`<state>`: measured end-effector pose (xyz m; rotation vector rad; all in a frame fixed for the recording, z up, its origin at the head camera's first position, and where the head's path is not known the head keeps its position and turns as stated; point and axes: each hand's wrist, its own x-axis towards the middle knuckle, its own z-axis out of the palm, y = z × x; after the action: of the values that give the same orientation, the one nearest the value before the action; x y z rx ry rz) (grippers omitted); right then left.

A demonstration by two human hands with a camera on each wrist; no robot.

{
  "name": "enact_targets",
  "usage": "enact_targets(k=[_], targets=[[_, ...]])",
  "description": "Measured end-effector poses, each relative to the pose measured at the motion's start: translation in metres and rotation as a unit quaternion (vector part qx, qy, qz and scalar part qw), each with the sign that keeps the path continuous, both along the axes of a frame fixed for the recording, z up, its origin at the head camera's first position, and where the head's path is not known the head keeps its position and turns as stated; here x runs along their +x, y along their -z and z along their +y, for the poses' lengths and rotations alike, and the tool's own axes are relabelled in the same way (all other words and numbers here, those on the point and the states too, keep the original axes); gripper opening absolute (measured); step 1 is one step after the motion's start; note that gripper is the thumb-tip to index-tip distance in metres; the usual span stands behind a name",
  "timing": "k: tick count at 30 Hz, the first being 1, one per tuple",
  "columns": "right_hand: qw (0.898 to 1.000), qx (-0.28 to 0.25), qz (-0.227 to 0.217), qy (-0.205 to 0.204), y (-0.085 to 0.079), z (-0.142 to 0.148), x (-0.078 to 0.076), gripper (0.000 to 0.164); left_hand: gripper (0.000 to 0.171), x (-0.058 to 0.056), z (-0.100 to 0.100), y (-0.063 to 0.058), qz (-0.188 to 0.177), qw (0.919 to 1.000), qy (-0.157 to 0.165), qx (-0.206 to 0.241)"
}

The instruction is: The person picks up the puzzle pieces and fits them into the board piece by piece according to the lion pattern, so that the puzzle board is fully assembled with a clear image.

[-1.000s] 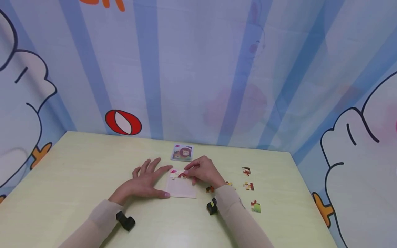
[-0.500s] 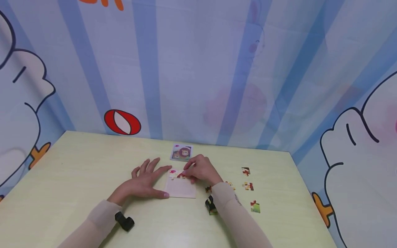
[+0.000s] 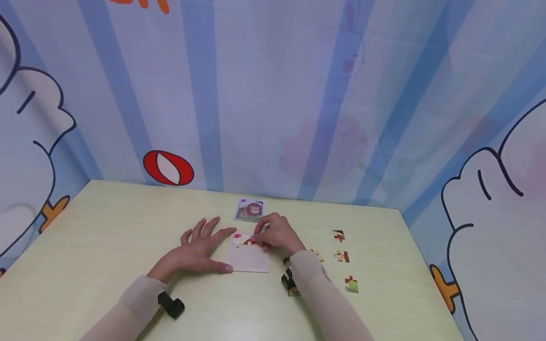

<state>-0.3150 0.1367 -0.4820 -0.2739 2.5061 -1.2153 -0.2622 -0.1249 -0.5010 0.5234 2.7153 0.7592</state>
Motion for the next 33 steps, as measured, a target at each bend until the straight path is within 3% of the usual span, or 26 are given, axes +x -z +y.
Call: enact_targets(k=[6,17,21,33], targets=[[1.000,-0.015,-0.002,-0.011,-0.001,0.001,0.000,0.011,0.104,0.003,-0.001,-0.005,-0.003,1.0000,-0.002,0.009],[0.999,-0.031,0.023,-0.023,-0.012,0.037,-0.004,0.015,0.106,-0.005,-0.001,0.017,0.016,0.9996,0.001,0.024],[0.999,-0.033,0.015,-0.005,-0.019,0.058,-0.003,0.022,0.106,-0.007,-0.001,0.021,0.022,0.9996,-0.002,0.016],[0.998,-0.013,0.019,0.064,-0.032,0.133,0.003,0.036,0.105,-0.003,0.000,0.013,0.018,0.9996,-0.002,0.023]])
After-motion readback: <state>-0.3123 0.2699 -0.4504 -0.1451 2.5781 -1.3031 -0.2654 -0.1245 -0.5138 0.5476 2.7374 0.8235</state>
